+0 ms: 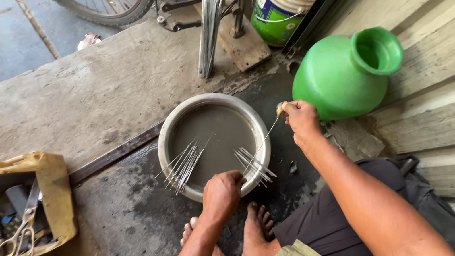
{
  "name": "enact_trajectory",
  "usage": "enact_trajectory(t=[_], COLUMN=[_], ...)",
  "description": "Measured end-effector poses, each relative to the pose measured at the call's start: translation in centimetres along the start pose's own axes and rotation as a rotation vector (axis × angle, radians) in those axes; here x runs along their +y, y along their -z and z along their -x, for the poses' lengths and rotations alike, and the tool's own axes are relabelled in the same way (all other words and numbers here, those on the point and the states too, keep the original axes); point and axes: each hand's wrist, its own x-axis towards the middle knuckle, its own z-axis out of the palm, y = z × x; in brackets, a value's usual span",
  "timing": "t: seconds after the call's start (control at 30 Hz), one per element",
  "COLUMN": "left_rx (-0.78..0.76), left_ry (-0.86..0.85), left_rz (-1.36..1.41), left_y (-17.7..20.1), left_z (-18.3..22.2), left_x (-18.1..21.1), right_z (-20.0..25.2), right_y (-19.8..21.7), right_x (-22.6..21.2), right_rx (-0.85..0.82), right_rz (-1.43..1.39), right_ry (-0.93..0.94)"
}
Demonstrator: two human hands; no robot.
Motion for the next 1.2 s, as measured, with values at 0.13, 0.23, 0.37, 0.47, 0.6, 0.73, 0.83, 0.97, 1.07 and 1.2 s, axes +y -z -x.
enact_trajectory(t=[0.13,0.23,0.37,0.47,0.6,0.73,0.83,0.97,1.07,1.2], left_rx=[0.142,0.162,0.122,0.137,0.217,0.141,0.051,0.094,0.146,0.145], left_ry=[-0.007,0.009,-0.02,-0.025,-0.071,-0.046,0.015,0.033,0.013,-0.051], left_rz=[0.018,-0.005,-0.074,-0.047,0.004,0.009,0.015,0.11,0.055,0.001], left_y=[0.4,0.3,-0.6,-1.1,-1.5,-0.8,-1.0,-0.5,-0.1,-0.5], left_z=[-0.5,-0.3,0.0,-0.2,-0.1,-0.4,0.3,0.1,0.0,0.9], left_x=[0.9,0.6,-0.7,-0.7,-0.9,-1.4,-1.2,0.5,0.7,1.0], right_z=[5.8,10.7,3.6,-0.1,9.2,9.1,1.0,5.5,10.6,3.6], right_y=[-2.0,-4.7,-1.0,0.9,-3.2,-3.9,-0.4,-1.6,-3.2,-1.2], right_x=[2.5,5.2,3.2,1.0,5.7,4.6,0.2,2.5,5.6,2.3], right_rx=[-0.031,-0.181,-0.104,0.032,-0.158,-0.19,0.012,-0.007,-0.19,-0.082], right_rz=[0.189,0.157,-0.077,-0.015,0.136,0.041,-0.148,0.088,0.053,-0.088], right_ry=[0.019,-0.136,0.08,-0.016,0.055,-0.059,-0.025,0.043,-0.065,-0.052])
